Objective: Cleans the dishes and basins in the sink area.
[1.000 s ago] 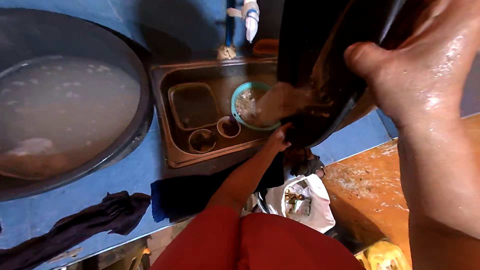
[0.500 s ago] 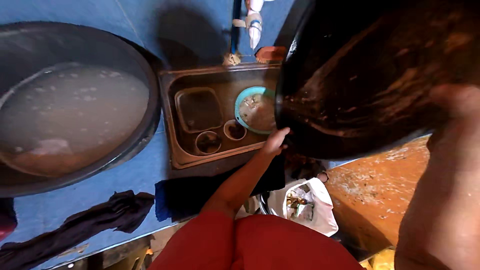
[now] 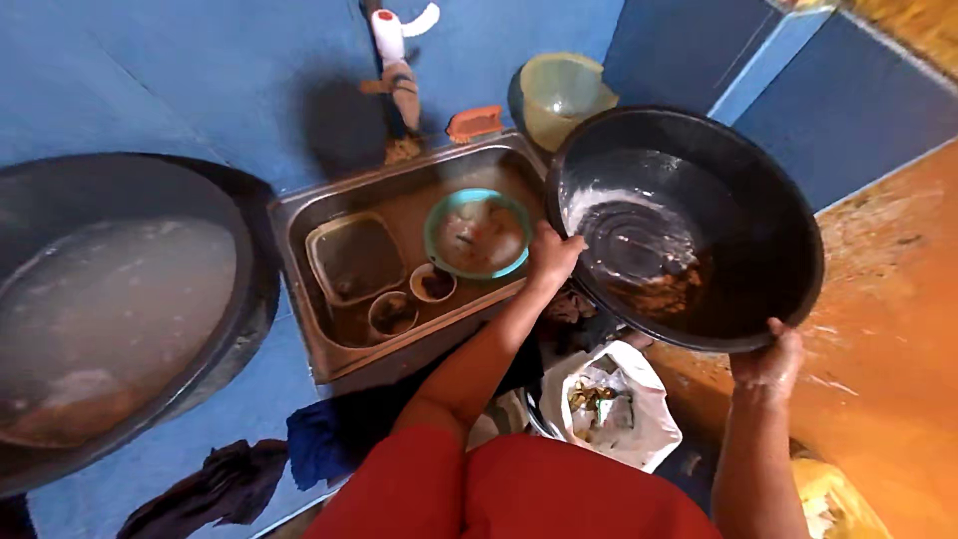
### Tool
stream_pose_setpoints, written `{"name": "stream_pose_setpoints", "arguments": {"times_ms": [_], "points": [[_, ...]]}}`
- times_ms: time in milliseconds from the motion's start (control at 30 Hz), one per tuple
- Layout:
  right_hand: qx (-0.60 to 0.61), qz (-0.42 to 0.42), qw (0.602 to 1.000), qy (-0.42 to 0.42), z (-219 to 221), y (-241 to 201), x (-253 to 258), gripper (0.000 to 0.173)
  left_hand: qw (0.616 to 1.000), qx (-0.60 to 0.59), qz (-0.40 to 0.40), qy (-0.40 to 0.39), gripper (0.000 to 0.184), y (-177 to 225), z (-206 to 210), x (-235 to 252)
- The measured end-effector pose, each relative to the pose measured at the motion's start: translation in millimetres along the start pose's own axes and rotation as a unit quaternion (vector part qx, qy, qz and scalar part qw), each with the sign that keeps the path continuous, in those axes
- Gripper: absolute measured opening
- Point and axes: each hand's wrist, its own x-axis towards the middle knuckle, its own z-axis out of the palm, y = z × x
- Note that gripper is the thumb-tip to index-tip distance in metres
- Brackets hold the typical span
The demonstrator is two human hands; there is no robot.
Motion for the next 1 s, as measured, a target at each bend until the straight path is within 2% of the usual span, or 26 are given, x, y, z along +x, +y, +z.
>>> {"name": "stream_pose_setpoints", "arguments": {"times_ms": [167, 367, 500, 667, 800, 900, 967, 1000], "points": [[-0.016, 0.033, 0.998, -0.051, 1, -11, 20, 0.026, 1.000, -0.011, 0.001, 0.010, 0.053, 0, 10, 18], [0.002, 0.051, 0.999, -0.010, 5, -14, 21, 0.026, 0.999, -0.036, 0.005, 0.006, 0.050, -7, 11, 21], [-0.003, 0.061, 0.998, -0.004, 0, -14, 21, 0.025, 0.997, -0.068, 0.001, -0.024, 0.057, -9, 2, 8], [-0.019, 0.083, 0.996, -0.013, 0, -15, 28, 0.029, 0.997, -0.077, 0.014, 0.004, 0.056, -23, -13, 3], [0.070, 0.131, 0.989, 0.013, 38, -36, 14, 0.023, 0.996, -0.079, 0.043, -0.025, 0.052, -19, -13, 4], [0.070, 0.105, 0.992, 0.017, 75, -70, -18, 0.024, 0.995, 0.051, 0.048, 0.075, 0.053, 1, -40, 7], [0.047, 0.081, 0.996, 0.001, 82, -88, -37, 0.025, 0.965, 0.163, 0.110, 0.173, 0.054, 24, -82, 7], [0.033, 0.067, 0.997, -0.009, 83, -94, -43, 0.026, 0.936, 0.215, 0.162, 0.226, 0.055, 37, -106, 11]]}}
